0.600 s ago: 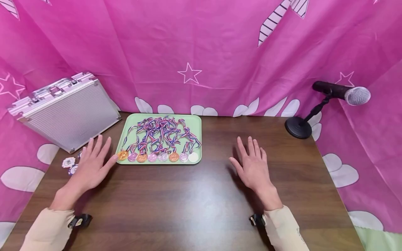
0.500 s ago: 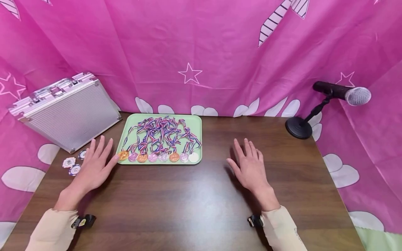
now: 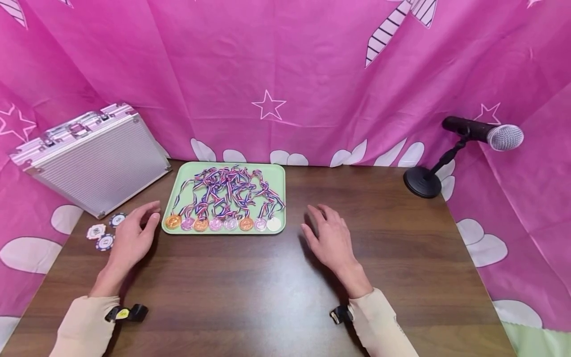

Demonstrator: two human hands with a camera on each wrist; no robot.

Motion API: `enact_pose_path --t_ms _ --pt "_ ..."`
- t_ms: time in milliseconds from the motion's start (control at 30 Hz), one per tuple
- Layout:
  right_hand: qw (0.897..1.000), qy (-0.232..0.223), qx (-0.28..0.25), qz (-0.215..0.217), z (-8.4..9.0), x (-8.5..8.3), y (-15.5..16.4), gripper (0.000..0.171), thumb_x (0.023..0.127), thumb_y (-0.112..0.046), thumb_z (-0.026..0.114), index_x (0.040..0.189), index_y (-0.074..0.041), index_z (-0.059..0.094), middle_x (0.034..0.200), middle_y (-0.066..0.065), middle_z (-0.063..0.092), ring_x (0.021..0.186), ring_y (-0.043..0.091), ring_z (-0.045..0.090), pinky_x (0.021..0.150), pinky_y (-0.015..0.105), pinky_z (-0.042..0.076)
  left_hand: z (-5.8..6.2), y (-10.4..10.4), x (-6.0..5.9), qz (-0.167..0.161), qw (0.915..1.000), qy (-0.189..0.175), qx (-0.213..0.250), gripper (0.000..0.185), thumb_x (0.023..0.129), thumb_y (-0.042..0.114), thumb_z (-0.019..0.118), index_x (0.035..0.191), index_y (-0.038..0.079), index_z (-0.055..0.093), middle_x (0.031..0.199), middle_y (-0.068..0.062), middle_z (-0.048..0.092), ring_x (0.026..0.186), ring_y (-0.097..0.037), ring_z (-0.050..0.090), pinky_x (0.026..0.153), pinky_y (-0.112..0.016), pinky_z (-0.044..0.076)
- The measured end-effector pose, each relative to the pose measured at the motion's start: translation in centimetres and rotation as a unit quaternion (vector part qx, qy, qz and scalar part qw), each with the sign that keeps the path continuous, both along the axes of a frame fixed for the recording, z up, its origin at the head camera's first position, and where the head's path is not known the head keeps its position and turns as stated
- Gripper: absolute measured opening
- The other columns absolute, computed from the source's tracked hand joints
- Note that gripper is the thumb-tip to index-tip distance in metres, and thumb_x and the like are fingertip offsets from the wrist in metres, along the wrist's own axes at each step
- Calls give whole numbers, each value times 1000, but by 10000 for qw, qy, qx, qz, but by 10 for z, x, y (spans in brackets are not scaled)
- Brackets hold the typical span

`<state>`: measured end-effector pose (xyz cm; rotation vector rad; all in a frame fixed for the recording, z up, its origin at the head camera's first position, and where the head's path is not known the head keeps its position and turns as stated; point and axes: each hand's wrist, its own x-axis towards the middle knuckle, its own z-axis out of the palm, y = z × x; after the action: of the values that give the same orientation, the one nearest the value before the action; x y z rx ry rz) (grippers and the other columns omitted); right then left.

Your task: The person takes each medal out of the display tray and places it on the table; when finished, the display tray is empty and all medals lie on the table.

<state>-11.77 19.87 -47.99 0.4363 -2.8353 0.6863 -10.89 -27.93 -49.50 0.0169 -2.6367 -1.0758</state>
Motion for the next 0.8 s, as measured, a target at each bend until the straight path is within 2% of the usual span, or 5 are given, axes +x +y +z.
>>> enact_pose_path --t_ms 133,267,400,567,800 --pt "9994 257 -204 67 -4 -1 -10 49 103 -32 77 144 -5 72 137 20 69 129 40 64 110 58 51 -5 3 -1 339 9990 127 271 34 112 10 61 141 -3 71 118 -23 75 98 -9 59 84 -17 41" --pt "9978 475 -438 125 -8 -1 -21 40 101 -28 80 133 -5 78 124 17 72 118 36 66 100 55 56 -10 6 -1 671 9967 88 456 31 111 10 62 138 0 74 113 -20 75 90 3 52 78 -15 39" --pt "9960 531 -707 96 -12 -2 -32 31 97 -24 84 122 -5 82 112 12 72 109 33 66 89 53 58 -15 7 -3 807 9947 112 633 31 111 10 63 138 2 75 114 -19 77 88 2 53 76 -13 39" --pt "9891 572 -1347 133 -24 -6 -43 21 94 -20 85 110 -7 85 97 5 69 95 26 63 80 47 55 -20 8 -2 671 9953 343 603 30 109 7 65 137 2 76 111 -19 77 89 1 53 77 -10 39" --pt "9794 359 -1986 45 -32 -10 -60 17 87 -13 90 100 -5 84 82 2 64 75 16 59 71 40 49 -26 5 -2 492 9968 564 268 29 106 3 68 132 5 80 102 -15 75 87 -4 51 79 -22 38"
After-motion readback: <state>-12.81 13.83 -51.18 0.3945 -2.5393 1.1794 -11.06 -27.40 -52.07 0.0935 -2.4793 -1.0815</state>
